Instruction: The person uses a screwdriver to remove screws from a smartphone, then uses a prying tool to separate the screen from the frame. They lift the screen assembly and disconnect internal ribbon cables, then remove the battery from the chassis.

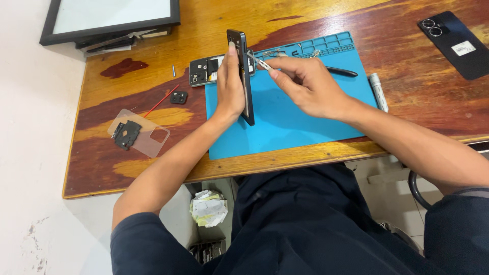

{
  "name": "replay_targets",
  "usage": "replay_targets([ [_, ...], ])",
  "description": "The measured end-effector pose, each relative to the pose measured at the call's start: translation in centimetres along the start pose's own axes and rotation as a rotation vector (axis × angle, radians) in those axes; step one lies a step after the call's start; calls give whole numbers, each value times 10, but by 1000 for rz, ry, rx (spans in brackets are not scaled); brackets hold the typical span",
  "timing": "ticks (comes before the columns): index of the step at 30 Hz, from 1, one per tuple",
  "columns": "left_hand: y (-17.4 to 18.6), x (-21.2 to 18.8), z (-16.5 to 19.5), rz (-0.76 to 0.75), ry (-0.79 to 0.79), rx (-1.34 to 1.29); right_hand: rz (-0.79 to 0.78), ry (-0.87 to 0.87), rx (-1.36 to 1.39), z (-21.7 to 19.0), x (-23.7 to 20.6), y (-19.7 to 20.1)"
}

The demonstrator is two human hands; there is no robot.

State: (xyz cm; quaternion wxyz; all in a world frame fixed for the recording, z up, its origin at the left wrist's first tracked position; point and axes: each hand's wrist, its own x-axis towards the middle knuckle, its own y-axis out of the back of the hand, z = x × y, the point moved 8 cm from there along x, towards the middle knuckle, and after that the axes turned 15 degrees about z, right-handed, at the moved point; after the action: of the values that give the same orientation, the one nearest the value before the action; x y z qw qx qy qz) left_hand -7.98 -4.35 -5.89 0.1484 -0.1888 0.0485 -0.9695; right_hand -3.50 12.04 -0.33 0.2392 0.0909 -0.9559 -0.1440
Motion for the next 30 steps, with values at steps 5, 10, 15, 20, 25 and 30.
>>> replay_targets([
  [5,-3,-1,-1,-19,6,43,7,84,-53,-1,0,3],
  [10,-8,-3,0,-32,0,51,-9,115,-25,4,-1,5],
  [15,-13,-5,5,-70,-86,51,-44,94,-5,8,0,7],
  [20,-13,-4,3,-51,-54,33,-101,-39,40,15,1,5],
  [25,-11,-5,5,-27,-115,84,-5,54,-14,8,1,7],
  [30,-7,-2,3,-2,-135,40,59,66,-14,6,0,-2],
])
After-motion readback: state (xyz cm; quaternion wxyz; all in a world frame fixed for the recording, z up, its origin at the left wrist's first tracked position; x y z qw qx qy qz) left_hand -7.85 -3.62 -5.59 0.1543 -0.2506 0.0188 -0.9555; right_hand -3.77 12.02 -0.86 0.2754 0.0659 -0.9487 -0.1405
